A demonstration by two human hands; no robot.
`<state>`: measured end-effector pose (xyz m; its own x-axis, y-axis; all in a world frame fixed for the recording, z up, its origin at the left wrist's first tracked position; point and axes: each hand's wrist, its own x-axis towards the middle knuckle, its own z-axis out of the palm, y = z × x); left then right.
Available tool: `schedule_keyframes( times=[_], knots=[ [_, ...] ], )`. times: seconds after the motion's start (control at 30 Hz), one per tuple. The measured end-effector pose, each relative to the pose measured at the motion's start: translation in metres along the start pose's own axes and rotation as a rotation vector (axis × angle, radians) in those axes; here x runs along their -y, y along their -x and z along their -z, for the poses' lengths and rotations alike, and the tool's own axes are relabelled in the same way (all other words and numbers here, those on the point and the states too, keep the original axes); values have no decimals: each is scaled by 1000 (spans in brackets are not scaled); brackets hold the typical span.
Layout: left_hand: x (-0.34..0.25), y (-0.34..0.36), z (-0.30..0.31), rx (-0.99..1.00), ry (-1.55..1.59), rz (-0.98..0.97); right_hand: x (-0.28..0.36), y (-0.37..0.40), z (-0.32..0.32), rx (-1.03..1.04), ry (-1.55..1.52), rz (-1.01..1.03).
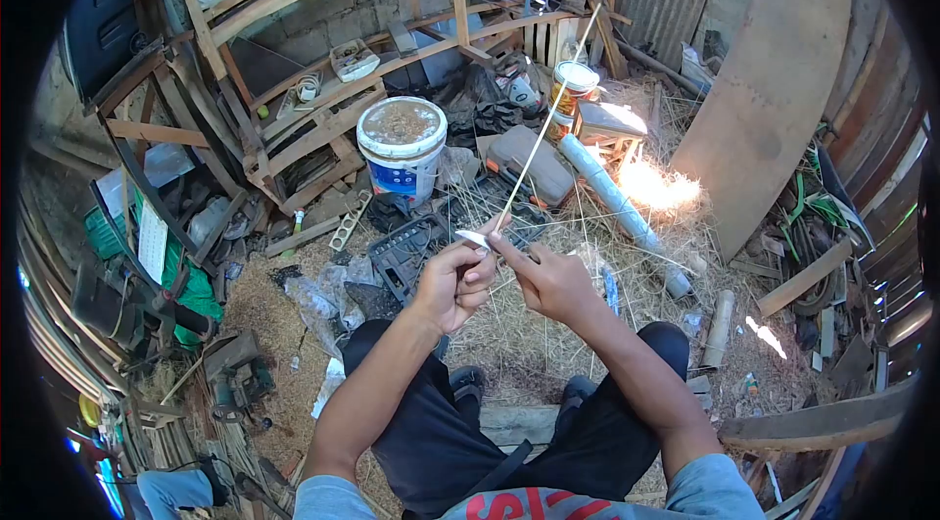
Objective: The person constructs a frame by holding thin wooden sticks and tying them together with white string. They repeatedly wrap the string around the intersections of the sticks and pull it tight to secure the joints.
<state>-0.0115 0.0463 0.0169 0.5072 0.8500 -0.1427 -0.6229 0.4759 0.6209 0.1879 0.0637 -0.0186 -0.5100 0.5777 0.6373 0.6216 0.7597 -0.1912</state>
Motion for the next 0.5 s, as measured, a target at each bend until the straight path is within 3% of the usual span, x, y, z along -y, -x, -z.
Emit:
schedule_keyframes(
  times=[0.17,0.33,0.5],
  knots=[
    [6,1,-6,-25,-22,38,-21,-7,1,-127,-37,-98],
    [9,2,0,89,14,129,-48,-12,15,-252,-95,-144],
    [2,5,5,118,-34,165,-57,-3,23,-151,-34,-208]
  ],
)
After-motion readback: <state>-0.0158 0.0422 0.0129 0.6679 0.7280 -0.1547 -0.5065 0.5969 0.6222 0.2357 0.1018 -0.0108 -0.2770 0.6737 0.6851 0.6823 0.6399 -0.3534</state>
